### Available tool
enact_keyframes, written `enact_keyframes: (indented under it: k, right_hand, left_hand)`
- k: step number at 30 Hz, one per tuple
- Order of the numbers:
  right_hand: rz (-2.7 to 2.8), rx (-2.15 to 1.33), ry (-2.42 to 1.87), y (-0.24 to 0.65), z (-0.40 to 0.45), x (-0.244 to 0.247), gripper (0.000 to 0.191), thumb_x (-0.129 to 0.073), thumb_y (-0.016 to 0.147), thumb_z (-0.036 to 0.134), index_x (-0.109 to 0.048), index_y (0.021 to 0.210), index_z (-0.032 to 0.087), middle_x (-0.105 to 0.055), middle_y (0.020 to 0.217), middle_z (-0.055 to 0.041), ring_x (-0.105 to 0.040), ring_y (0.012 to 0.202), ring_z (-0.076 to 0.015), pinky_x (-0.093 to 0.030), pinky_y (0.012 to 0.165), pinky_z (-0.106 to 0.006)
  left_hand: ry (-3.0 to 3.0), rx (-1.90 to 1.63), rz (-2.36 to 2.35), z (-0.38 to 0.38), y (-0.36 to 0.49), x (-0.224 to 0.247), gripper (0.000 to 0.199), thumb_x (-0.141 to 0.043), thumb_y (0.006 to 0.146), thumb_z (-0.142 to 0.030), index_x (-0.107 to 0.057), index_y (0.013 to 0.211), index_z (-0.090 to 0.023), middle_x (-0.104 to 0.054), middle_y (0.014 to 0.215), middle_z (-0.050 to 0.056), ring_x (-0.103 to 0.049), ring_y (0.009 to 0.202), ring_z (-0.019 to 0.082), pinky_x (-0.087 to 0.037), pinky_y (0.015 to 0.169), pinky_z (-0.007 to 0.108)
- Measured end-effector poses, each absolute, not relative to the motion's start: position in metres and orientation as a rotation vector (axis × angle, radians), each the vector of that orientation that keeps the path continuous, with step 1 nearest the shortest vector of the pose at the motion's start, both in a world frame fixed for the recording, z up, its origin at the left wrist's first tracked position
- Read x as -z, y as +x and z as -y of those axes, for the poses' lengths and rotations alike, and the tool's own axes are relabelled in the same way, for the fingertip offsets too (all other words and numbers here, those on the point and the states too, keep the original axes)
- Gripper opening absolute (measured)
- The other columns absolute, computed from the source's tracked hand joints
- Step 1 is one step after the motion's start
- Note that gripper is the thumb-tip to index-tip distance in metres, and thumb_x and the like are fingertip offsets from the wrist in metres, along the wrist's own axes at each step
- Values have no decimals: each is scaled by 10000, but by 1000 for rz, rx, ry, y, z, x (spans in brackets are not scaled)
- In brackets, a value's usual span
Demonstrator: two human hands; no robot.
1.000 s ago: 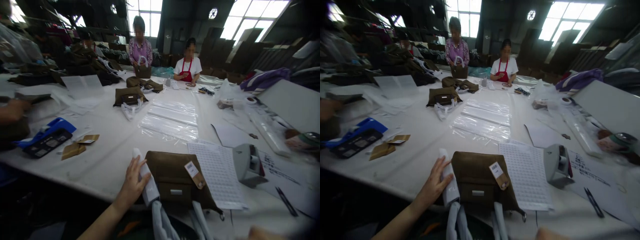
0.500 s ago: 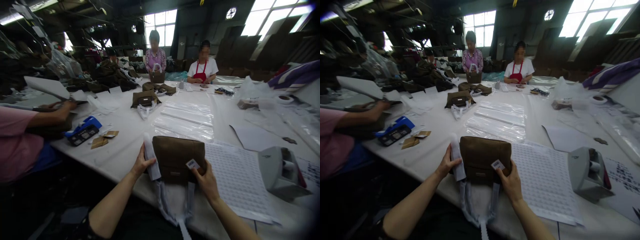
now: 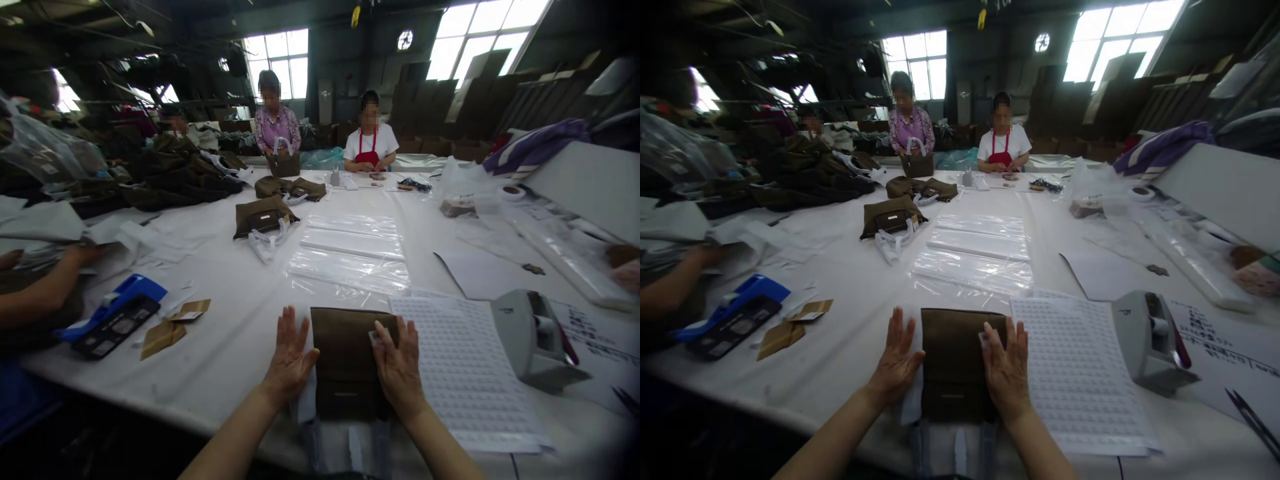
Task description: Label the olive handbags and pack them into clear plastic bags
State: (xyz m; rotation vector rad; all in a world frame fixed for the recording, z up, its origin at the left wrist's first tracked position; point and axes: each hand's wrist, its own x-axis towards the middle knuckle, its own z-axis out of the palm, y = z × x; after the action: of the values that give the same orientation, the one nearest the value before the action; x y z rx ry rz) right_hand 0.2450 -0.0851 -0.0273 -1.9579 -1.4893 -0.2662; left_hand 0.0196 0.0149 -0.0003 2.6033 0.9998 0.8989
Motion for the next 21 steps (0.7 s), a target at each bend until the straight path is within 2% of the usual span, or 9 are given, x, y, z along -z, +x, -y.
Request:
enact_keyframes:
  k: [3,6,8,11,14,17,21]
  right_hand:
    - [1760,362,-2018,242,73,14,473,-373,880,142,-388,1329,290,-211,1484,-32,-102,1366,-305,-129,1084,-558]
    - [1898,401,-2050,239,69,2,510,-406,874,214,-325,1377,189,-343,1425,-80,-166,1355,-292,-76,1089,-561]
    - [1923,414,-2050,239,66,-3,537,-418,876,269,-306,1382,129,-340,1421,-115,-185,1350,-287,-74,1090,-551]
    - [2018,348,-2025,238,58,-3,539,-442,869,311,-321,1381,191,-255,1459,-106,-180,1352,-286,-112,1082,-544]
    - [2109,247,-2026,237,46,7,545,-477,844,366,-355,1364,256,-224,1472,-84,-163,1355,-297,-115,1074,-557]
    - [2160,194,-2054,239,34,21,572,-480,826,375,-369,1359,198,-248,1459,-116,-162,1355,-294,-99,1078,-551]
    - [2175,212,-2052,244,26,35,590,-486,813,381,-381,1352,167,-266,1449,-140,-158,1356,-292,-107,1077,-539]
  left_hand:
    - [2884,-785,-983,-26,33,-10,642,-464,887,-303,-120,1429,-284,-6,1514,43,41,1371,311,-21,1106,532]
    - [3084,-661,-1008,-25,36,-18,612,-500,866,-339,-238,1411,-243,-173,1492,49,-15,1377,289,19,1118,511]
    - [3155,-705,-1040,-24,36,-21,598,-518,857,-358,-280,1396,-254,-171,1491,33,19,1375,292,30,1114,533]
    - [3159,-752,-1012,-30,39,-20,553,-530,849,-392,-350,1362,-289,-179,1488,-6,54,1371,299,32,1111,546]
    - [3088,-571,-914,-46,46,-11,522,-466,860,-488,-399,1333,-278,-300,1450,-17,-57,1380,268,60,1120,509]
    - [2996,-414,-862,-64,53,0,507,-416,873,-516,-410,1323,-280,-397,1399,-25,-142,1371,241,83,1116,496]
    - [2948,-347,-876,-72,59,3,502,-404,875,-524,-413,1319,-292,-410,1392,-21,-153,1367,250,74,1111,502]
